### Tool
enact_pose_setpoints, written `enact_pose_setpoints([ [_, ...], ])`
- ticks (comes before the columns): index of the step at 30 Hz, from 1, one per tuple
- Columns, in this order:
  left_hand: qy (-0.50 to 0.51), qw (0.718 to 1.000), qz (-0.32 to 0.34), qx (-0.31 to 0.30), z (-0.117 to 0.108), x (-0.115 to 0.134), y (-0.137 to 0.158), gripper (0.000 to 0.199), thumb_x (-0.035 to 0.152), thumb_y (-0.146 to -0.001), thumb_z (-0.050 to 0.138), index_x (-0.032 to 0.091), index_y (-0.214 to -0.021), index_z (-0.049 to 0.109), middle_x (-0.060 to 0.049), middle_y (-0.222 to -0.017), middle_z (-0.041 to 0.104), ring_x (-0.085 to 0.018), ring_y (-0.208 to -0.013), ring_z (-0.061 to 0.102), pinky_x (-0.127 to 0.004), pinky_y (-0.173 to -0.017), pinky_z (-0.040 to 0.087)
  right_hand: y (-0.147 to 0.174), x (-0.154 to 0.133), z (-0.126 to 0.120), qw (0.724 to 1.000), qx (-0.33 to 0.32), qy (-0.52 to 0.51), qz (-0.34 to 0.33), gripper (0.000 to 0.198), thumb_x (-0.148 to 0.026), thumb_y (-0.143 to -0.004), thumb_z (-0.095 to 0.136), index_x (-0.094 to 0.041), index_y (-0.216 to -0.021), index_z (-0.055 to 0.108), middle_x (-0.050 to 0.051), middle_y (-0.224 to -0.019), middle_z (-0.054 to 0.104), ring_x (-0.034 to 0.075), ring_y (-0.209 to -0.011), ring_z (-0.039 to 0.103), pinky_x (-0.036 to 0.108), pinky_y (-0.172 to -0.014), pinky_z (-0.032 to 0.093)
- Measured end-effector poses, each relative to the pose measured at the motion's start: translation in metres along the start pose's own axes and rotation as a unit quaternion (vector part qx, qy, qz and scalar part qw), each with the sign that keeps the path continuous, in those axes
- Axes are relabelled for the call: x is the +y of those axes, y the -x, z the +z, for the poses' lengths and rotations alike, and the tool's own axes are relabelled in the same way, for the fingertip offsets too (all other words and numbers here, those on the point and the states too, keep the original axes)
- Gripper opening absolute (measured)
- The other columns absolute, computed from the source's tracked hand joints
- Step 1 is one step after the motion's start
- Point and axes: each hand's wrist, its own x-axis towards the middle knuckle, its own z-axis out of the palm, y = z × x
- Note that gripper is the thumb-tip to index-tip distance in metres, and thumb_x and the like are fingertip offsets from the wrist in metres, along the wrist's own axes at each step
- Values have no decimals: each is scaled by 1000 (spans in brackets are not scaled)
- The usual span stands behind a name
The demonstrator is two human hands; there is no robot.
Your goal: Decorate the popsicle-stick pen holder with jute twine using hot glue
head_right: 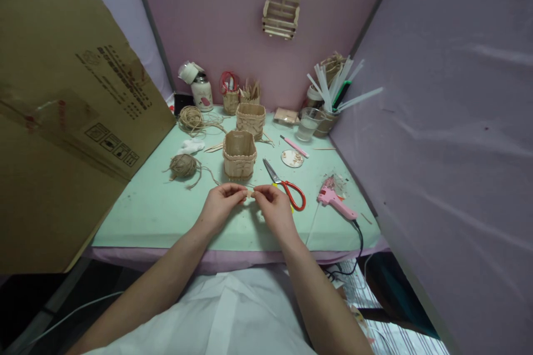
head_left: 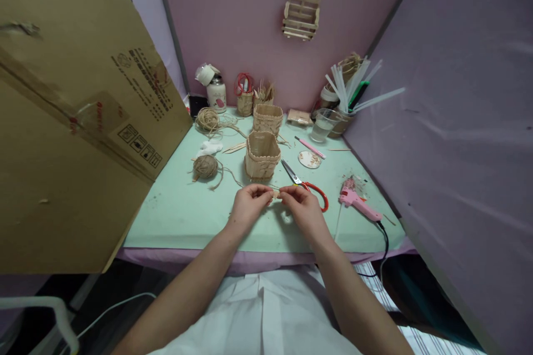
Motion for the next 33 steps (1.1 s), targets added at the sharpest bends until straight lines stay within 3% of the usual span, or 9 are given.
enact_pose_setpoints([
  [12, 42, 999, 2, -13, 1, 3, 3, 29, 33, -61, 78, 15, -81, 67, -1, -70, 67, -14, -69, 62, -27, -69, 48, 2, -2, -2, 999, -12, 39, 4, 21, -38, -72, 64, -17, -68, 63, -2, -58, 52, 11, -54, 42, 24, -50, 31],
  [20, -15, 997, -6, -71, 2, 2, 6, 23, 36, -64, 75, 14, -70, 70, -3, -71, 69, -13, -66, 57, -26, -67, 43, 1, 0, -2, 1000, 0, 0, 3, 24, -41, -71, 66, -18, -67, 63, -4, -55, 50, 12, -53, 40, 25, -52, 31],
  [33, -41, 997, 20, -61, 2, 5, 7, 17, 32, -63, 71, 15, -66, 70, -2, -65, 66, -13, -63, 54, -25, -63, 42, 5, 0, 0, 1000, -4, 24, -7, 23, -41, -73, 63, -19, -66, 61, -2, -54, 51, 12, -53, 42, 24, -48, 30],
])
